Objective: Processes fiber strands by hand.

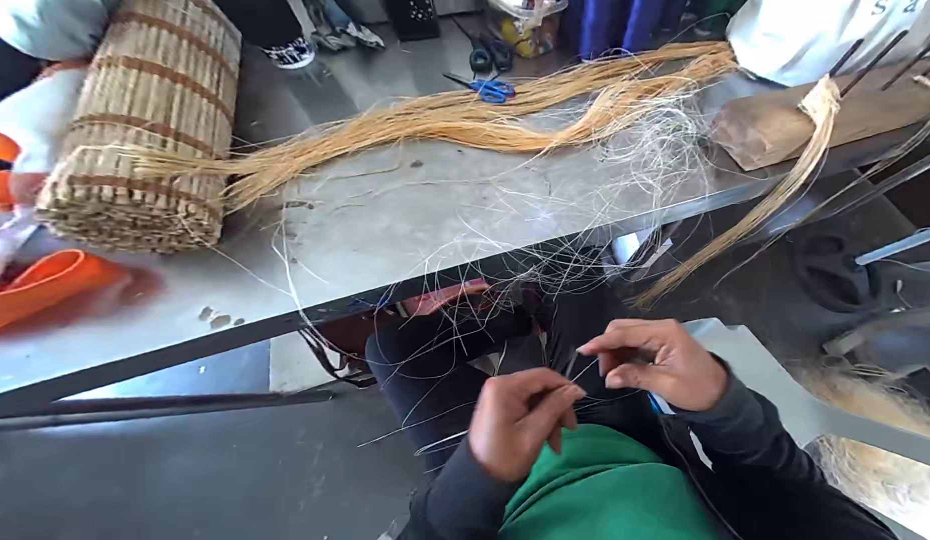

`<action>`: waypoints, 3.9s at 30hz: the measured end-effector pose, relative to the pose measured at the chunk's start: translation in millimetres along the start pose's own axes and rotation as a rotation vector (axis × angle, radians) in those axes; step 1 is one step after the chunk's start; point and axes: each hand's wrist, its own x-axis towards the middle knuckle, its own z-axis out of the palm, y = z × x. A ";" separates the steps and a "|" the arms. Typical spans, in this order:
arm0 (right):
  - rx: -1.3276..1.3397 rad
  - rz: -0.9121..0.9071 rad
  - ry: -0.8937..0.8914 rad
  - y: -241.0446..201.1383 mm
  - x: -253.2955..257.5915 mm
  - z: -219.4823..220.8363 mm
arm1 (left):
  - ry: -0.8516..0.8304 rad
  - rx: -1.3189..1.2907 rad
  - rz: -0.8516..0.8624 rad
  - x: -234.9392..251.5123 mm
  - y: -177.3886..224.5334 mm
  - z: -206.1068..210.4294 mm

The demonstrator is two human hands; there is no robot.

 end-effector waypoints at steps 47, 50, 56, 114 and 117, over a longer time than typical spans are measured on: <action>-0.783 -0.673 0.231 44.5 7.4 8.6 | 0.107 -0.259 -0.212 -4.4 -39.6 -14.4; -0.552 -0.539 0.285 45.5 12.8 15.5 | 0.131 -0.228 -0.142 -8.7 -44.3 -16.7; 0.158 -0.043 0.294 49.4 12.7 49.5 | 0.147 -0.011 0.102 -8.6 -55.1 -15.4; 0.291 0.417 0.138 45.8 14.1 41.1 | 0.357 -0.055 -0.029 2.2 -80.6 8.4; 0.297 0.423 0.143 45.3 13.6 40.8 | 0.353 -0.132 -0.049 3.0 -78.6 9.6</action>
